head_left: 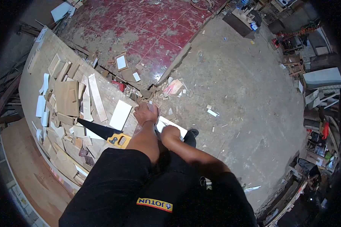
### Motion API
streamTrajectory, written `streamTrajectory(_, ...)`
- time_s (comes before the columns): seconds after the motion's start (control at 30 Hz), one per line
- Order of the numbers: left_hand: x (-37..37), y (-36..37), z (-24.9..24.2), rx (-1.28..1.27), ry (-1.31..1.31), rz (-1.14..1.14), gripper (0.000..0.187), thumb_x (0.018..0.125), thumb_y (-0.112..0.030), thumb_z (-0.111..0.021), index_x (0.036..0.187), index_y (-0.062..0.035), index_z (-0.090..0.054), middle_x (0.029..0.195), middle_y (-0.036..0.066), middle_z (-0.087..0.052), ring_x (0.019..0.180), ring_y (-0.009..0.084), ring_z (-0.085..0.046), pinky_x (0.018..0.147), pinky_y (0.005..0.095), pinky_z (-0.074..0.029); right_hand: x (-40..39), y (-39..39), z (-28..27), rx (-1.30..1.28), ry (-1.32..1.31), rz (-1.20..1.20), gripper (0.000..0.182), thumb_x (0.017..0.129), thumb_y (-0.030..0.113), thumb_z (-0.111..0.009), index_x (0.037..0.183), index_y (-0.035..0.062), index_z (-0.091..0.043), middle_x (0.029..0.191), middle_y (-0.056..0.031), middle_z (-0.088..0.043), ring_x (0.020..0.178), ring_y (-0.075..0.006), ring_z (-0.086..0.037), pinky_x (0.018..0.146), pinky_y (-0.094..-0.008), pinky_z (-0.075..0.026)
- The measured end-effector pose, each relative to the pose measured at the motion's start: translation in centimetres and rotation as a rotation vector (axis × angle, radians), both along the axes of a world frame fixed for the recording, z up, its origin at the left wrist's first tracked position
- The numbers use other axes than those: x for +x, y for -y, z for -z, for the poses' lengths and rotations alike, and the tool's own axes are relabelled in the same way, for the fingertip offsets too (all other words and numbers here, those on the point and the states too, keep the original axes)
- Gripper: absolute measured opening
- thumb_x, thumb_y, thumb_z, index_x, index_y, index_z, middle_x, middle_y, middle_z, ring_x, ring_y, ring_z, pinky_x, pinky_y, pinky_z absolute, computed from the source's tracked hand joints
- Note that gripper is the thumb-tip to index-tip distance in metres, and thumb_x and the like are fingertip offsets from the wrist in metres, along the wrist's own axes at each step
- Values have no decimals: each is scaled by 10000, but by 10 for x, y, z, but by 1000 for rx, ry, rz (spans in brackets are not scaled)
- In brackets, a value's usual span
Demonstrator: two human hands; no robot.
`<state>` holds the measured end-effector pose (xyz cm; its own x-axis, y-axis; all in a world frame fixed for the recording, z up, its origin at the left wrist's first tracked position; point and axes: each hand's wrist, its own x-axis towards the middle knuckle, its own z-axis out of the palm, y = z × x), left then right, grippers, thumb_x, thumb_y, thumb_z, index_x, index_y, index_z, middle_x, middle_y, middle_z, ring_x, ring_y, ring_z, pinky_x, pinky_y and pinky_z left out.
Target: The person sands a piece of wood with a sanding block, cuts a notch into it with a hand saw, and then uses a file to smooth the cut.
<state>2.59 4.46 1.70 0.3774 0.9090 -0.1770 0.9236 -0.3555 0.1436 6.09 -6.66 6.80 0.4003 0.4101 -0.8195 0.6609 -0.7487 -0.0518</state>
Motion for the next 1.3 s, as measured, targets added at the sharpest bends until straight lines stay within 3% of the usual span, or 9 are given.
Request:
streamTrajectory(0.1, 2, -1, -5, -35, 2, -19, 513, 882, -546, -546, 1091, -86, -639, 1153, 144, -648, 1133, 339, -538, 980, 473, -406, 1, -10, 46, 96, 6, -44, 219, 874, 135, -638, 1049, 109, -767, 1006, -109, -758, 949, -265, -740, 681, -389, -595)
streamTrajectory(0.2, 2, -1, -17, -88, 39, -13, 511, 877, -539, -557, 1093, -83, -637, 1147, 148, -650, 1133, 343, -540, 987, 475, -403, 12, 25, 18, 241, 72, 2, 212, 889, 135, -590, 1003, 70, -757, 980, -148, -752, 924, -288, -742, 675, -411, -595)
streamTrajectory(0.33, 0, -2, -7, -92, -8, -8, 501, 873, -529, -564, 1086, -82, -639, 1147, 153, -650, 1133, 348, -540, 982, 483, -407, 17, 50, -49, 92, 27, 23, 203, 924, 137, -567, 1042, 64, -715, 1014, -151, -744, 925, -287, -740, 728, -386, -600)
streamTrajectory(0.47, 2, -4, -5, -49, -6, -8, 505, 870, -534, -559, 1079, -82, -640, 1159, 159, -651, 1132, 353, -542, 967, 491, -418, 11, 34, -49, 6, 106, 213, 217, 932, 149, -569, 1050, 69, -733, 1052, -138, -739, 937, -286, -738, 745, -385, -602)
streamTrajectory(0.53, 0, 0, -3, -59, -17, -14, 508, 869, -538, -556, 1079, -83, -640, 1162, 160, -652, 1132, 355, -542, 963, 494, -420, 6, 16, -25, 49, 14, 6, 228, 939, 148, -564, 1040, 85, -758, 1056, -118, -743, 943, -276, -737, 740, -384, -602)
streamTrajectory(0.63, 1, -3, -4, -42, 11, -15, 524, 869, -552, -544, 1095, -88, -640, 1159, 161, -655, 1142, 355, -537, 971, 490, -415, -6, -11, 15, 39, 48, 81, 225, 915, 132, -595, 1055, 111, -770, 1077, -100, -748, 969, -253, -735, 704, -376, -598)
streamTrajectory(0.87, -1, -3, -2, -71, -23, -13, 544, 871, -556, -538, 1137, -90, -626, 1235, 149, -622, 1169, 340, -525, 994, 479, -399, 22, 13, -72, -33, -29, -122, 245, 890, 123, -634, 1099, 110, -760, 1143, -69, -734, 982, -245, -729, 695, -369, -596)
streamTrajectory(1.17, 2, -4, -12, -113, -28, -31, 552, 863, -549, -546, 1155, -86, -616, 1232, 137, -616, 1190, 334, -507, 1014, 474, -380, 7, 14, 22, 217, 104, -46, 206, 891, 148, -582, 970, 81, -759, 999, -142, -752, 891, -288, -746, 697, -397, -591)
streamTrajectory(1.3, 1, -3, -10, -132, -7, -28, 544, 863, -542, -544, 1146, -84, -619, 1229, 141, -616, 1197, 331, -499, 1019, 474, -368, 21, 24, -28, 129, 45, -80, 220, 890, 141, -589, 1008, 83, -765, 1015, -126, -753, 910, -280, -743, 685, -395, -591)
